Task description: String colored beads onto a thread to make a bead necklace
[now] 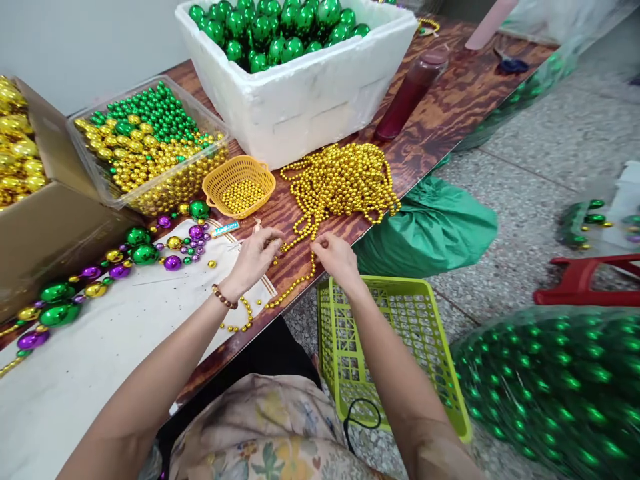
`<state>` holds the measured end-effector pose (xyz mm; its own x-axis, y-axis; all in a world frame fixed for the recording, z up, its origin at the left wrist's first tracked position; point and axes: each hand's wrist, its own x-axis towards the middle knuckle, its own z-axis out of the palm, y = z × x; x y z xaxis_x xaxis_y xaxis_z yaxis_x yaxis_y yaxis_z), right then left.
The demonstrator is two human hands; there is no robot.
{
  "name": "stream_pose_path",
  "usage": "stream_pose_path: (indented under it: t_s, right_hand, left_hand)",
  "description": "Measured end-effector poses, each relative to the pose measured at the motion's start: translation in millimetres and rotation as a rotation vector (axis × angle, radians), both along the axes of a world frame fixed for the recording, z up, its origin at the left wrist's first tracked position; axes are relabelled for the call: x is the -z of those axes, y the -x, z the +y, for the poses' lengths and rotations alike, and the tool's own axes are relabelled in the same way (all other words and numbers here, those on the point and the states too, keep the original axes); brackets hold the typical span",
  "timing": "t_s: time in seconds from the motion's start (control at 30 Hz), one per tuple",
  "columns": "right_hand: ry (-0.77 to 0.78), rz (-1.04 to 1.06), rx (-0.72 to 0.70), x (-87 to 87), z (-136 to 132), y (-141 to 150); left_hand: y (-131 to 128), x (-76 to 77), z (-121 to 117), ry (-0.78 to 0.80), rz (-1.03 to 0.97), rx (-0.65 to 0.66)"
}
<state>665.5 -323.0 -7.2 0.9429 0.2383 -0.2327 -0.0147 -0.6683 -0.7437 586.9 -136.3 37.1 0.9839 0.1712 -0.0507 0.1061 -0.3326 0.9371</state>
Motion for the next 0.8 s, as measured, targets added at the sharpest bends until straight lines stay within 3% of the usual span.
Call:
stream_pose_path:
  t_s: [0.1,0.23,0.33,0.43,0.63,0.8]
  right_hand:
    - [-0.34,0.114,-0.054,-4.3,2,-3]
    - [-0.687,0.111,-0.182,-11.5,9,-3]
    - [-0.589,-0.045,-0.248,-15.4,14,-2]
    - [-0.478,-0.112,-0.298,-12.5,10,-2]
    - [-0.519,0.181,-0.461,11.5,-15,-4]
    - [-0.68,0.162,-0.449,20.9,-14,-3]
  left_hand:
    - [-14,7.7,-15,0.187,0.132,-0.031]
    - [-18,17.7,-35,0.62,0.383,-0.01]
    - [-13,18.2,-37,0.908,0.484,0.044]
    - [-9,14.1,-29,1.048,0.548,0.09]
    - [-6,8.2,-15,1.053,0.488,0.13]
    - [-2,0.7,-9,1.062,0.475,0.117]
